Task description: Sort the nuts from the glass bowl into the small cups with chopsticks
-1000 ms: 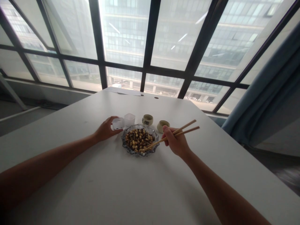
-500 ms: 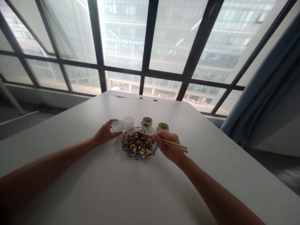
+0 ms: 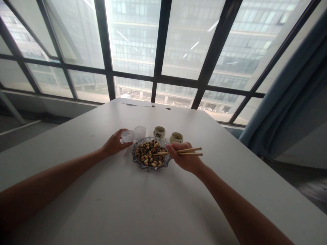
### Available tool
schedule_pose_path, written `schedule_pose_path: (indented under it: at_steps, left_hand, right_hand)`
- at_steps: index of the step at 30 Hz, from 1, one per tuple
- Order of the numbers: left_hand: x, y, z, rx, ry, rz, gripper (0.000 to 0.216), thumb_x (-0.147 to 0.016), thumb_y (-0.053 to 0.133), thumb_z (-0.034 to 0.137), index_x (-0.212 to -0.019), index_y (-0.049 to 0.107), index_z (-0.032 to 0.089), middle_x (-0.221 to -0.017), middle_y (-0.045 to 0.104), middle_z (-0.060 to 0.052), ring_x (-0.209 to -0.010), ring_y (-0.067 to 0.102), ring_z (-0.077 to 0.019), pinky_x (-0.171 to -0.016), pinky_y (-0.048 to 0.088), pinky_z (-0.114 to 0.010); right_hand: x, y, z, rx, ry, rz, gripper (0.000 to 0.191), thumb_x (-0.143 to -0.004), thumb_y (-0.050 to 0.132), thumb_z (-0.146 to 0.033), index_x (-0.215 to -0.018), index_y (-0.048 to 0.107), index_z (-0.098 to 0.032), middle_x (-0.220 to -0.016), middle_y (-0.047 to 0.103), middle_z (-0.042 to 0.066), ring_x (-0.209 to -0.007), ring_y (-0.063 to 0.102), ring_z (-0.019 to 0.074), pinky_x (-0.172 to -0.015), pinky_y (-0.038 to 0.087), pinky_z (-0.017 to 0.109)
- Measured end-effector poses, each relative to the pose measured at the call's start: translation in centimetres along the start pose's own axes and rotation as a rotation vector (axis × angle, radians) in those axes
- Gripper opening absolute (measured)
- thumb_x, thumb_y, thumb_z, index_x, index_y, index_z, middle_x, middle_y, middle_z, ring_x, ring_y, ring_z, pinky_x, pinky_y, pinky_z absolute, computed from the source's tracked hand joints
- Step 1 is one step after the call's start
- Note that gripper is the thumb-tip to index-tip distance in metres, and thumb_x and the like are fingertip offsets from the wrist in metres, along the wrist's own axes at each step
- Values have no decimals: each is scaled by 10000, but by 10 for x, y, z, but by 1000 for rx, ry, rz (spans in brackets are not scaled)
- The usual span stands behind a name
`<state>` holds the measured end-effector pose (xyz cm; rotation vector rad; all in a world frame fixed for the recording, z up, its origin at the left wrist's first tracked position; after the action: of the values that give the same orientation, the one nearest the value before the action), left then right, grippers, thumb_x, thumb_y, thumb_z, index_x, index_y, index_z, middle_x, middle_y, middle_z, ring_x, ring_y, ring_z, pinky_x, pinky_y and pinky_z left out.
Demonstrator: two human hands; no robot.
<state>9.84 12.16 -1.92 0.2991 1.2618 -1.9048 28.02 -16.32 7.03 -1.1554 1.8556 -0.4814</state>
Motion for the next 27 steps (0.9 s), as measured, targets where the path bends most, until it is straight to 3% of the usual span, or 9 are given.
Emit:
schedule_pose_path:
  at_steps: [11,19,24,27]
  left_hand:
    - [0,-1,1,0,-8,-6,626,-741,724,532,-1232,522,201,-1148,670,-129,-1016,656,-290,-847,554,-436]
    - [0,-1,1,-1,-9,-1,615,-740,727,526,-1227,524,210,-1132,676,-123,-1018,662,-289,-840,560,-433]
    - [0,-1,0,12,-11,-5,614,-743,727,527,-1232,520,220,-1136,676,-117,-1021,663,-287,-843,562,-436]
    - [0,0,0,16,-7,-5,614,-746,727,525,-1234,518,217,-1149,673,-118,-1034,661,-286,-852,561,-434]
  right_hand:
    - [3,-5,-5,67,-44,204,470,-994,480,-470,-624,586,-201,-523,623,23,-432,561,126,-455,434,251]
    - [2,4,-3,43,-45,94,502,-986,474,-517,-603,573,-207,-520,598,22,-447,537,130,-448,415,262]
    - [2,0,-7,84,-32,214,501,-986,462,-538,-631,589,-209,-535,592,24,-447,519,126,-456,402,264]
    - [3,5,-10,24,-61,144,474,-965,498,-559,-678,626,-204,-545,605,22,-464,532,130,-466,418,261]
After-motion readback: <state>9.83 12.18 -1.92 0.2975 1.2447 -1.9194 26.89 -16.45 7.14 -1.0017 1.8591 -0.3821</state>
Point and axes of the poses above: each hand's wrist, its own x-axis away from the middle knuckle, its own y-axis out of the palm, z = x × y, the point moved 2 cm from there along -x, towards the middle knuckle
